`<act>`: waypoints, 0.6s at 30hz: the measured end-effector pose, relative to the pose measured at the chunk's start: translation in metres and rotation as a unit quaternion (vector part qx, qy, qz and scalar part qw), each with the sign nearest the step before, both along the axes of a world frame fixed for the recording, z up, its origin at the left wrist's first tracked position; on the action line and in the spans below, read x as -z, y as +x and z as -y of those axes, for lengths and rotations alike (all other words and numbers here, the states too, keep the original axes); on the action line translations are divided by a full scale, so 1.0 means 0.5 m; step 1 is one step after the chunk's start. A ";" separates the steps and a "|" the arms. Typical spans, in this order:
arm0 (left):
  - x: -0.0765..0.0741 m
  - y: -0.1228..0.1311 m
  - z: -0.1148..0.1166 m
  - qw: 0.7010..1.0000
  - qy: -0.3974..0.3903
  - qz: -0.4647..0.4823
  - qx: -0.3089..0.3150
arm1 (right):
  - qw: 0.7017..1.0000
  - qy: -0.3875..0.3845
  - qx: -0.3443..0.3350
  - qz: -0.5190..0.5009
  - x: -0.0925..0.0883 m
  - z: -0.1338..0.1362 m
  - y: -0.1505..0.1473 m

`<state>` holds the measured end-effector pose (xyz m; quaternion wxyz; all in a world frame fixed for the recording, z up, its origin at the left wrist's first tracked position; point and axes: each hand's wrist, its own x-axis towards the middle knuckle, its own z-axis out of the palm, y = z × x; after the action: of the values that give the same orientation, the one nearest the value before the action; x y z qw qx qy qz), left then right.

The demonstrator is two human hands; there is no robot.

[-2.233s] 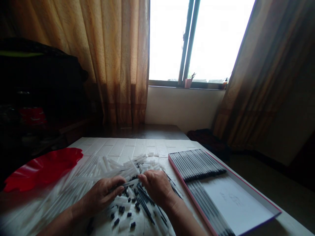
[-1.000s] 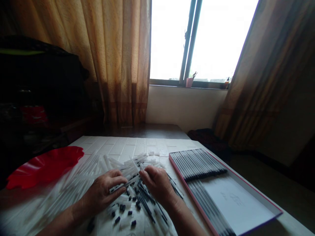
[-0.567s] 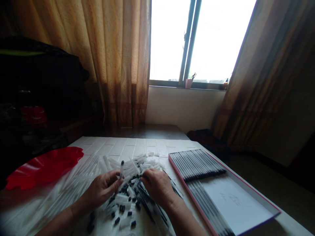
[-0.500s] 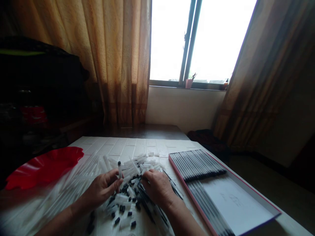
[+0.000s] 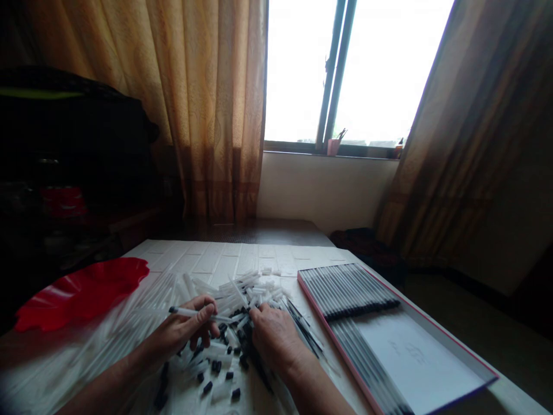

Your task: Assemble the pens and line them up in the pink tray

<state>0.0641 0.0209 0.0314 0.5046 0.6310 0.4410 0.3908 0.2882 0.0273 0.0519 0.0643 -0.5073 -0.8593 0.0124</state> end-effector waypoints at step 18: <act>-0.018 -0.008 0.003 0.977 -0.110 0.183 0.008 | 0.906 -0.089 0.011 -0.414 -0.006 -0.024 0.028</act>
<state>0.0602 0.0192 0.0406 0.6465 0.4929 0.3761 0.4446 0.3023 0.0391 0.0551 0.3688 -0.4697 -0.7453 0.2965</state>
